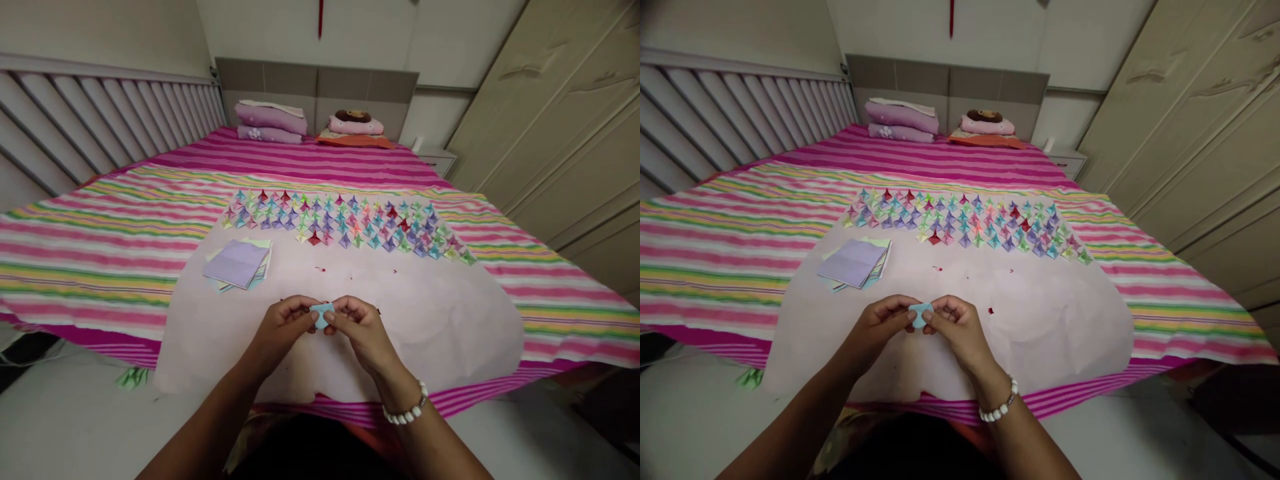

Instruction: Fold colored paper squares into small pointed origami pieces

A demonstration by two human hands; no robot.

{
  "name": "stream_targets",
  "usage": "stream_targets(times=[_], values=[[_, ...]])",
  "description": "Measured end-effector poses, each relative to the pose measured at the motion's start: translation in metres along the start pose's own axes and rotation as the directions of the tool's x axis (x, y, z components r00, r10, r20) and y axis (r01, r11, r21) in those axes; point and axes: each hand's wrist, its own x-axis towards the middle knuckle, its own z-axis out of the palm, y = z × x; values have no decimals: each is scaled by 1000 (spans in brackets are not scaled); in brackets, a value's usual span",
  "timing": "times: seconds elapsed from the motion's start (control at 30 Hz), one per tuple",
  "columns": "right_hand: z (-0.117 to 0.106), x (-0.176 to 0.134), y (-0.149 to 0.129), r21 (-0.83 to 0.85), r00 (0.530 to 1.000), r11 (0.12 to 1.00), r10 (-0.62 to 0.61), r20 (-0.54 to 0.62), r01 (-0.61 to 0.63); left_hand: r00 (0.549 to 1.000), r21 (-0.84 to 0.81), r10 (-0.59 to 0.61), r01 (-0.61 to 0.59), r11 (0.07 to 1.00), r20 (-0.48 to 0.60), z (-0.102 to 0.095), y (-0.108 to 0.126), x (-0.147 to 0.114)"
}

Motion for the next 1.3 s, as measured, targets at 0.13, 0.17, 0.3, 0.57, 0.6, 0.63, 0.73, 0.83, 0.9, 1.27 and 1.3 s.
stream_targets(times=[0.13,0.17,0.3,0.57,0.6,0.63,0.73,0.83,0.9,1.27,1.3], values=[[3,-2,2,71,1000,997,-13,2,13,997,-51,18,-22,998,-75,2,-6,1],[4,-2,2,86,1000,996,-19,3,18,996,-73,19,-25,997,-82,2,-7,2],[3,-2,4,93,998,993,-67,-3,67,998,-135,41,-48,990,-53,3,-11,1],[3,-4,1,-204,946,927,-323,-13,314,999,-133,16,-22,991,-43,3,-11,-1],[4,-4,1,-257,930,899,-368,-6,355,999,-129,8,-13,992,-43,3,-10,-1],[4,-5,0,-293,916,876,-400,0,383,999,-126,0,-5,992,-44,3,-10,-1],[4,-6,-2,-275,929,893,-369,10,357,999,-136,-5,0,991,-37,3,-10,0],[2,-7,-2,-92,977,973,-208,46,211,999,-147,17,-22,989,-38,4,-8,0],[1,-6,0,9,989,991,-134,65,133,998,-135,41,-48,990,-51,4,-6,-1],[8,-1,-2,11,994,997,-80,-69,81,994,-121,31,-43,992,-102,3,-10,0],[8,-2,-2,2,993,996,-94,-75,94,994,-106,42,-53,993,-100,2,-10,-1]])
